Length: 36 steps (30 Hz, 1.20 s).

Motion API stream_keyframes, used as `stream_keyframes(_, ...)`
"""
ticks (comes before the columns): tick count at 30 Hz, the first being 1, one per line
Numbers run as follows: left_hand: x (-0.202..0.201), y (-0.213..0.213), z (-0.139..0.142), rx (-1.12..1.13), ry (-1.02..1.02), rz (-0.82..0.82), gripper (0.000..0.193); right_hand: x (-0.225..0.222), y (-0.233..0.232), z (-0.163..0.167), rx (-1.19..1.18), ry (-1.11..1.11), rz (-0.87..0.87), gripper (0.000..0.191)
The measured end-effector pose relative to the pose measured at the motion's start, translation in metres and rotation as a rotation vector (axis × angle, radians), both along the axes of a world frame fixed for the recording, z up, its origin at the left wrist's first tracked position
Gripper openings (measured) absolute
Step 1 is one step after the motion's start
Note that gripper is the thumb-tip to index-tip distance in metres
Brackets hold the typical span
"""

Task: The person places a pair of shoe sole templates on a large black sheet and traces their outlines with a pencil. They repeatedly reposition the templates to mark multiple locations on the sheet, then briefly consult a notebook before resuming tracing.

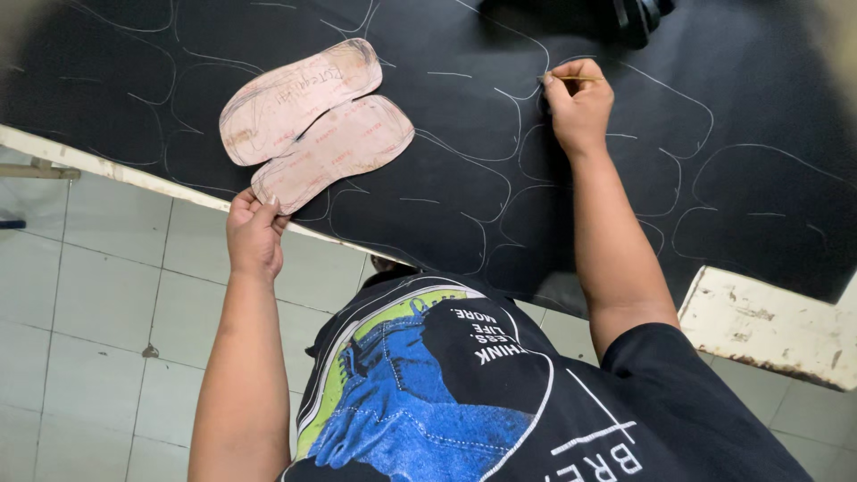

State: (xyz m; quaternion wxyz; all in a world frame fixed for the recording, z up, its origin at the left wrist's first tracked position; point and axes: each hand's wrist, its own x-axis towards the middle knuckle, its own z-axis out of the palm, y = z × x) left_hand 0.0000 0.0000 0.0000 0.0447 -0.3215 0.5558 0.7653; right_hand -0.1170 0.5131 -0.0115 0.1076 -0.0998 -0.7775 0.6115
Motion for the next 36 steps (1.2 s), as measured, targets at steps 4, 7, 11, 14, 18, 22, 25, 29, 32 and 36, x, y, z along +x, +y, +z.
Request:
stream_keyframes(4,0.002,-0.009,0.008,0.051,0.001,-0.022,0.030,0.007,-0.009,0.013,0.050,0.022,-0.028,0.011)
stream_keyframes(7,0.001,-0.020,0.008,0.122,0.020,-0.021,0.028,0.011,-0.030,0.025,-0.112,0.034,-0.060,0.012)
stream_keyframes(11,-0.002,-0.060,0.009,0.280,0.141,0.048,0.029,0.018,-0.092,0.042,-0.298,0.033,-0.030,0.012)
stream_keyframes(14,-0.026,-0.113,0.014,0.294,0.223,0.105,0.028,0.012,-0.154,0.050,-0.295,-0.002,0.065,0.010)
stream_keyframes(18,-0.062,-0.200,0.025,0.195,0.238,0.076,0.028,-0.015,-0.241,0.056,-0.272,0.044,0.083,0.011)
stream_keyframes(22,-0.098,-0.268,0.037,0.040,0.207,-0.032,0.031,-0.060,-0.299,0.062,-0.186,0.095,0.058,0.012)
stream_keyframes(25,-0.113,-0.290,0.034,-0.033,0.206,-0.111,0.030,-0.082,-0.317,0.060,-0.166,0.097,-0.001,0.010)
stream_keyframes(29,-0.133,-0.295,0.020,-0.139,0.207,-0.196,0.030,-0.095,-0.322,0.060,-0.207,0.089,-0.055,0.012)
stream_keyframes(32,-0.144,-0.297,0.014,-0.224,0.172,-0.251,0.030,-0.099,-0.322,0.059,-0.126,-0.005,-0.145,0.012)
stream_keyframes(36,-0.144,-0.297,0.011,-0.227,0.122,-0.267,0.030,-0.100,-0.319,0.058,-0.046,-0.040,-0.137,0.011)
